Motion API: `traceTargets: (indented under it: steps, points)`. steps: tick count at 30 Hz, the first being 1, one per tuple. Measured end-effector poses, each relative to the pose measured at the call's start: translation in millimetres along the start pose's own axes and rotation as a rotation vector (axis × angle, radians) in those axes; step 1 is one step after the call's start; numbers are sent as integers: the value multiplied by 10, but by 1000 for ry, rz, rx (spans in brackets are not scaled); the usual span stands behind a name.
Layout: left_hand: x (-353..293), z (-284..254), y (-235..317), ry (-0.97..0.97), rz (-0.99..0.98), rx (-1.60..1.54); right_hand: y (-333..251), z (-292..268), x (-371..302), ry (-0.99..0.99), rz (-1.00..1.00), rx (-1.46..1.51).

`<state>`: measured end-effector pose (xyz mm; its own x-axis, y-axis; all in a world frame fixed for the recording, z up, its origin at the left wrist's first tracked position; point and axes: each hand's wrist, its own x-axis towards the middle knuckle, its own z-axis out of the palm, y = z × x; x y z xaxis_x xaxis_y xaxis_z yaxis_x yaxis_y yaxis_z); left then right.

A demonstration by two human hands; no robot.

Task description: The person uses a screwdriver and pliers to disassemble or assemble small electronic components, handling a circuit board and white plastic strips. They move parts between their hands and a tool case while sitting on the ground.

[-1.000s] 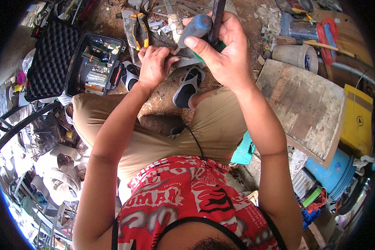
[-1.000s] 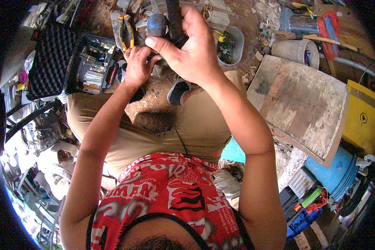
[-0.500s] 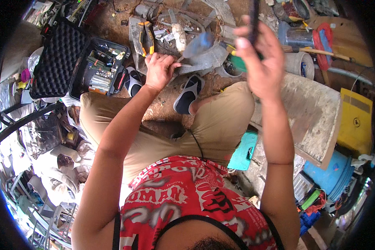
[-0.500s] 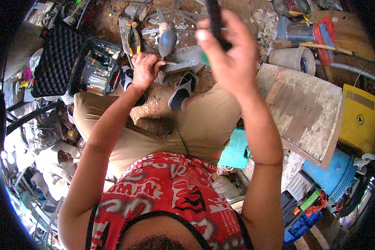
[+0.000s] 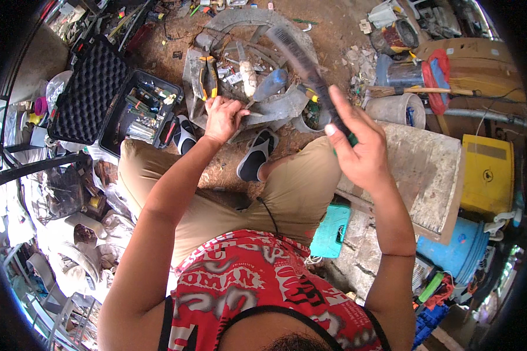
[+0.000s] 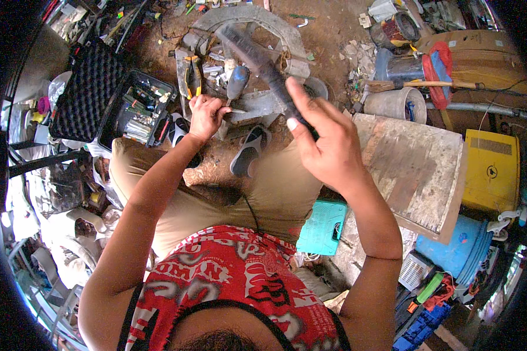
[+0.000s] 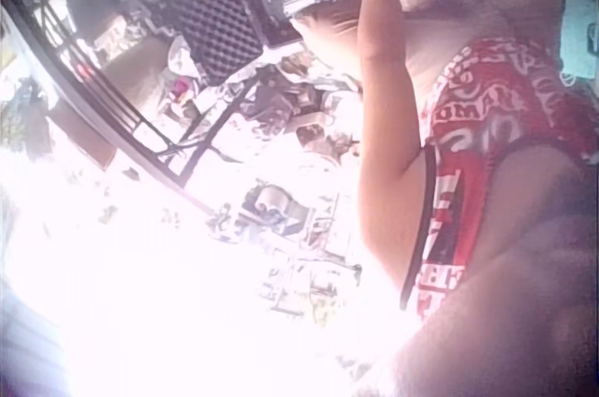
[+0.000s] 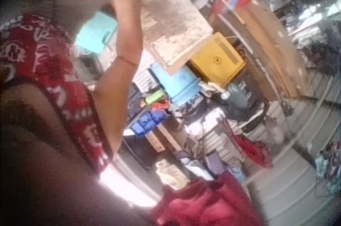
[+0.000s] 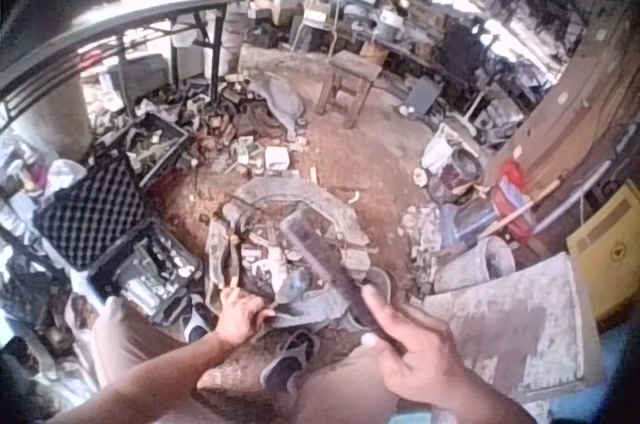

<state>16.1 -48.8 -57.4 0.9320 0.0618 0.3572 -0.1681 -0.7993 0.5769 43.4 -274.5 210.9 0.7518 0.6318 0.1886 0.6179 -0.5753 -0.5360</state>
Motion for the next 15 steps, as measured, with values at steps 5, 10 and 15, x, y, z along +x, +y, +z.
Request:
traceTargets:
  steps: [5,10,15]
  points:
    - [-17,16,-9,18,10,2,-10,51,2,-106,31,3]
    - [-49,24,-55,47,21,-16,-165,-411,156,259,-10,12]
    - [-7,48,-36,38,27,-21,-132,-374,25,428,-204,79]
